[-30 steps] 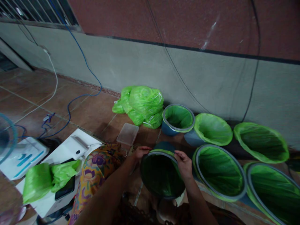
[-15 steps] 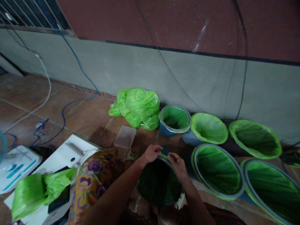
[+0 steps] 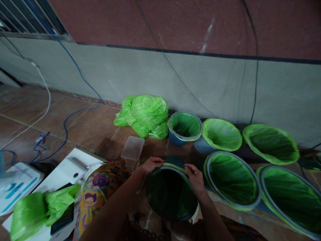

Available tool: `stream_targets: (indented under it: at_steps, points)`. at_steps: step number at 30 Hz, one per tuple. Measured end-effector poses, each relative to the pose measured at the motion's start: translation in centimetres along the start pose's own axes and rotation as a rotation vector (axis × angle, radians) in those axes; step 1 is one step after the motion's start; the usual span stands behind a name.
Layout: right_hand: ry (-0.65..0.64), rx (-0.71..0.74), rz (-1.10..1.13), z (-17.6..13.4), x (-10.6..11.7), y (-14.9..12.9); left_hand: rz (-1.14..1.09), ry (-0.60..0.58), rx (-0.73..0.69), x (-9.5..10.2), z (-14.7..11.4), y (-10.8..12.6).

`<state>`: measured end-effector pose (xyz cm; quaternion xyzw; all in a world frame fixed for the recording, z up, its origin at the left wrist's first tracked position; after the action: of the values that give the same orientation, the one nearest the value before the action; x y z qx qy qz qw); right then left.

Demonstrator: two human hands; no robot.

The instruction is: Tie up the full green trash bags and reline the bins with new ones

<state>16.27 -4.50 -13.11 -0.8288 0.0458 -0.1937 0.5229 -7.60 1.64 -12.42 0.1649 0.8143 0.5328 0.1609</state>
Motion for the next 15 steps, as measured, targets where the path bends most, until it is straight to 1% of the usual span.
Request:
stream_targets:
  at_steps: [3, 5, 6, 8, 10, 12, 15]
  points:
    - [-0.077, 0.046, -0.185, -0.6, -1.0, -1.4, -0.043, 0.079, -0.019, -0.5, -0.2, -0.7]
    - [-0.125, 0.076, -0.289, -1.2, -1.8, -2.4, -0.024, 0.1, -0.052, -1.3, 0.1, -0.4]
    - [-0.14, 0.087, -0.3, -1.4, -2.2, -2.7, -0.003, 0.099, -0.065, -1.8, 0.3, 0.0]
    - [-0.152, 0.093, -0.244, -1.6, -2.6, -3.0, 0.054, 0.079, -0.086, -2.7, 0.8, 0.8]
    - [-0.135, 0.072, -0.145, -1.6, -2.6, -2.7, 0.124, 0.047, -0.099, -3.2, 1.1, 1.8]
    - [-0.105, 0.038, -0.058, -1.3, -2.1, -1.8, 0.191, 0.022, -0.11, -3.1, 1.2, 2.6]
    - [-0.054, -0.006, 0.027, -0.5, -0.8, -0.2, 0.244, -0.001, -0.11, -2.2, 0.8, 3.2]
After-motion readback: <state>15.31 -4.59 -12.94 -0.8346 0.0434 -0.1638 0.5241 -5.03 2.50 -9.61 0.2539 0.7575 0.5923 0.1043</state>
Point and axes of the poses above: each hand's wrist, its own z-axis towards the middle knuckle, its own x-axis out of the back of the hand, y = z × x, the point moved 6 cm from there along z, towards the middle knuckle, and after that the axes turned 9 degrees about -x, right-handed, at the moved point
